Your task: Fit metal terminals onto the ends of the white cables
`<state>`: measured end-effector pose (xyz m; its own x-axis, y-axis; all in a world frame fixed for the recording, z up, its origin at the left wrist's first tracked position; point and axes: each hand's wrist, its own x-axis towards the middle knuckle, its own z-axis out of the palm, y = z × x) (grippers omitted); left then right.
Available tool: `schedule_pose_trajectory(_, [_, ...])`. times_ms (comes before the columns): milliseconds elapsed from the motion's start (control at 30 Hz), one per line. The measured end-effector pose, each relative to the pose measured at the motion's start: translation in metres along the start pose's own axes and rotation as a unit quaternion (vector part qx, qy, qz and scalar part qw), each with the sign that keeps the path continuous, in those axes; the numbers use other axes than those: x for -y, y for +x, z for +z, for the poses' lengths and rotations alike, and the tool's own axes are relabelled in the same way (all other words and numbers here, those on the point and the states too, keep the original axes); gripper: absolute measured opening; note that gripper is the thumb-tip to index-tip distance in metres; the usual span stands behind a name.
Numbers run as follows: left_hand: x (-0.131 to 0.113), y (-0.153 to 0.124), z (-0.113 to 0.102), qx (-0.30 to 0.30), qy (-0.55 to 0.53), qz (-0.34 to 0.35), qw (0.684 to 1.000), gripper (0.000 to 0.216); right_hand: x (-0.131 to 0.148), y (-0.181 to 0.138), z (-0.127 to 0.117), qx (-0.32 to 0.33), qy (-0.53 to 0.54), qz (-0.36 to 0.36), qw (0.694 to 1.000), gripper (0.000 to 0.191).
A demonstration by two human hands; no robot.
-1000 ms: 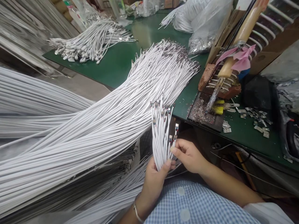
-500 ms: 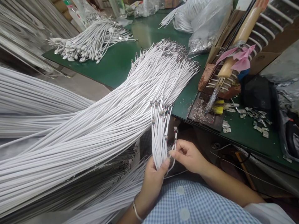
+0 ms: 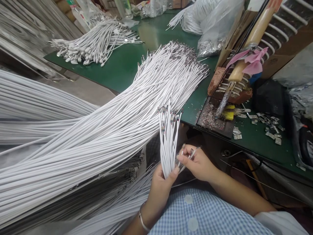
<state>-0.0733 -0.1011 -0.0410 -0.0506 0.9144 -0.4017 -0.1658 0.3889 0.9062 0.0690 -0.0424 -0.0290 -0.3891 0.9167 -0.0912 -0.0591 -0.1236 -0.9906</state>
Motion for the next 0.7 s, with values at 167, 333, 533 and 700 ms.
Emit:
schedule_pose_trajectory(167, [-0.003, 0.004, 0.0, 0.0, -0.015, 0.008, 1.0, 0.03, 0.002, -0.001, -0.004, 0.017, -0.035, -0.022, 0.999, 0.029])
schedule_pose_trajectory(333, [-0.002, 0.01, -0.003, -0.006, -0.02, 0.02, 1.0, 0.024, -0.003, -0.002, -0.006, 0.022, -0.016, -0.004, 1.0, 0.032])
schedule_pose_trajectory(533, [-0.005, 0.011, -0.002, 0.034, -0.052, 0.0, 0.998, 0.017, -0.009, -0.002, -0.006, 0.023, 0.024, 0.018, 0.999, 0.035])
schedule_pose_trajectory(700, [-0.011, 0.007, 0.0, 0.021, -0.095, -0.006, 0.995, 0.016, -0.01, -0.002, -0.009, 0.083, 0.085, -0.053, 0.991, 0.034])
